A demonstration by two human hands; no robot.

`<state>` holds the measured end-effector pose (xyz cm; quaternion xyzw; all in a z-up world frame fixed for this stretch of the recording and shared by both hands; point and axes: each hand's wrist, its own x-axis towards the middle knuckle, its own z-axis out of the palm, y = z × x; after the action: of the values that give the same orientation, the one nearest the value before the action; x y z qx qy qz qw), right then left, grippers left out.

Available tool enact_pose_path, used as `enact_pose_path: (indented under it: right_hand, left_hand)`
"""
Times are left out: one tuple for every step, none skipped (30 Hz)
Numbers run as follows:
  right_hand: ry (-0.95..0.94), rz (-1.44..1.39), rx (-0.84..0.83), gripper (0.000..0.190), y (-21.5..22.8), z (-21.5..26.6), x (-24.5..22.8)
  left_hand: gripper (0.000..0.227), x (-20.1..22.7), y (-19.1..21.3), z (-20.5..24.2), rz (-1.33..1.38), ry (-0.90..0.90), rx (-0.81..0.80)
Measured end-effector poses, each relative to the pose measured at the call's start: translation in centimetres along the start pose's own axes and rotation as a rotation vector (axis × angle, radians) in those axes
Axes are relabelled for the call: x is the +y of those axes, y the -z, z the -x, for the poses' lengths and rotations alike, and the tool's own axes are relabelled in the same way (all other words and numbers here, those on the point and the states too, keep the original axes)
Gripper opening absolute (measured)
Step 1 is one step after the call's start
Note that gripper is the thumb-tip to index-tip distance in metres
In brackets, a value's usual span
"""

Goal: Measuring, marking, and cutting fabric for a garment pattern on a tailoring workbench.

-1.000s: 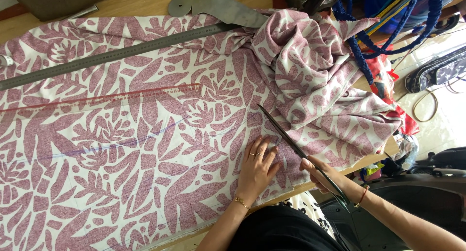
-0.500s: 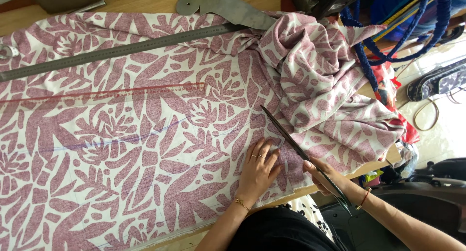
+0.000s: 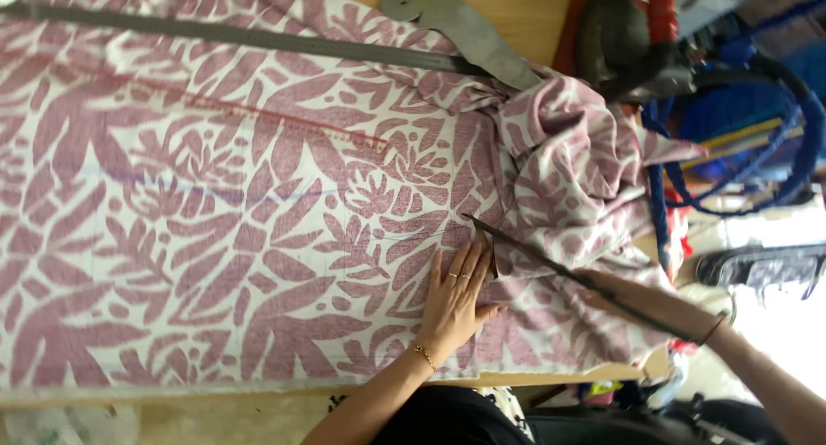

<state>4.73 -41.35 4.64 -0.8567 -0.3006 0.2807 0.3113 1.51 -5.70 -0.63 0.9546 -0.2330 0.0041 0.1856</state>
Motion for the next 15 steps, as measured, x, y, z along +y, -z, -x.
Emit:
enact_pose_path:
  right_hand:
    - [0.014, 0.008, -0.023, 0.060, 2.2, -1.0, -0.1]
    - [-0.200, 0.011, -0.159, 0.063, 4.4, -2.1, -0.3]
    - [-0.415, 0.020, -0.292, 0.066, 6.6, -3.3, -0.5]
    - [-0.402, 0.035, -0.312, 0.066, 8.2, -4.7, -0.6]
    - [-0.411, 0.085, -0.418, 0.071, 9.8, -6.1, -0.7]
    - [-0.420, 0.140, -0.521, 0.077, 11.3, -7.6, -0.9]
    - [-0.407, 0.159, -0.539, 0.077, 12.3, -8.7, -0.7]
    - [-0.414, 0.186, -0.596, 0.077, 13.2, -9.9, -0.6]
    - [-0.419, 0.216, -0.654, 0.077, 14.1, -11.1, -0.5]
    - [-0.406, 0.230, -0.666, 0.077, 14.6, -11.9, 0.5]
    - [-0.422, 0.271, -0.681, 0.080, 15.0, -12.7, 1.6]
    - [-0.437, 0.310, -0.695, 0.083, 15.3, -13.4, 2.6]
    - [-0.423, 0.320, -0.705, 0.083, 15.6, -14.1, 3.9]
    - [-0.401, 0.330, -0.713, 0.081, 15.7, -14.5, 5.1]
    - [-0.379, 0.339, -0.722, 0.079, 15.8, -15.0, 6.4]
  left_hand:
    - [0.097, 0.1, -0.1, 0.0, 0.003, 0.026, 0.008]
    - [0.099, 0.1, -0.1, -0.1, -0.047, 0.018, -0.006]
    - [0.101, 0.1, -0.2, -0.2, -0.097, 0.011, -0.022]
    - [0.101, 0.0, -0.3, 0.0, -0.094, 0.037, -0.014]
    - [0.098, 0.0, -0.4, 0.1, -0.113, 0.025, -0.054]
    - [0.095, -0.1, -0.6, 0.2, -0.131, 0.013, -0.093]
    - [0.095, 0.1, -0.4, 0.3, -0.128, 0.039, -0.084]
    - [0.097, 0.1, -0.2, 0.3, -0.160, 0.026, -0.039]
    - [0.098, 0.1, 0.1, 0.2, -0.193, 0.014, 0.006]
    - [0.098, 0.1, 0.3, 0.2, -0.195, 0.035, 0.012]
    - [0.098, 0.1, 0.5, 0.2, -0.198, 0.024, -0.002]
    - [0.097, 0.1, 0.7, 0.2, -0.202, 0.011, -0.019]
    - [0.097, 0.2, 0.7, 0.1, -0.204, 0.030, -0.016]
    - [0.097, 0.2, 0.6, 0.0, -0.174, 0.031, -0.049]
    - [0.097, 0.2, 0.6, 0.0, -0.143, 0.033, -0.081]
